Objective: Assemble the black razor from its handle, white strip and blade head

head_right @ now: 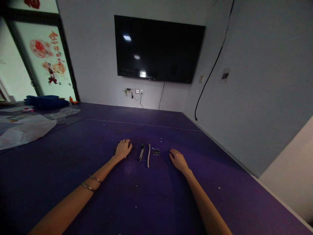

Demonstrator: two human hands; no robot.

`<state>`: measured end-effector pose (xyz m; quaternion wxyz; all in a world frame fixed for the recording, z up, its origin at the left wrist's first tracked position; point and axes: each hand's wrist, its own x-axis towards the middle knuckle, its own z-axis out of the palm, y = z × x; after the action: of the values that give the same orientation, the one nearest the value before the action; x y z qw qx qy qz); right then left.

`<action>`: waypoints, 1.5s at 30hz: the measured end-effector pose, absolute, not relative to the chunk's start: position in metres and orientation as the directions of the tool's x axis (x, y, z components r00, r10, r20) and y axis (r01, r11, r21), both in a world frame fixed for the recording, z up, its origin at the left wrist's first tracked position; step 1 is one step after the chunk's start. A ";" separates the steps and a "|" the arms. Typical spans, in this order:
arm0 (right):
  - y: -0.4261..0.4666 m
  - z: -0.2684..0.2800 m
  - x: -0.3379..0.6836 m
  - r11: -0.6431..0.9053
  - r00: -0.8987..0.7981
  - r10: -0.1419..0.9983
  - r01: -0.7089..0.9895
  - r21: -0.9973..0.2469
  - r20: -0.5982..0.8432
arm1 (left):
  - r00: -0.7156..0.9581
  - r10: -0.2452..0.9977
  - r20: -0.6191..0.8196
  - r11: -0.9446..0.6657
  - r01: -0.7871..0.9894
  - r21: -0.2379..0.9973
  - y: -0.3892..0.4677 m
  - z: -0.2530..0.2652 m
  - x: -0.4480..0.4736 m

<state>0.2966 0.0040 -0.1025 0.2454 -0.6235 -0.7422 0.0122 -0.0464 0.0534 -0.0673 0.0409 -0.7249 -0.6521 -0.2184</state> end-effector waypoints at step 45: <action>0.004 -0.103 0.293 0.225 -0.121 0.906 0.949 -0.219 0.406 | 0.066 0.953 0.297 -0.129 0.971 0.199 0.069 -0.081 -0.057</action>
<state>0.2927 0.0039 -0.1034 0.2330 -0.6207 -0.7472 -0.0469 -0.0568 0.0690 -0.0807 0.0262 -0.7296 -0.6593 -0.1799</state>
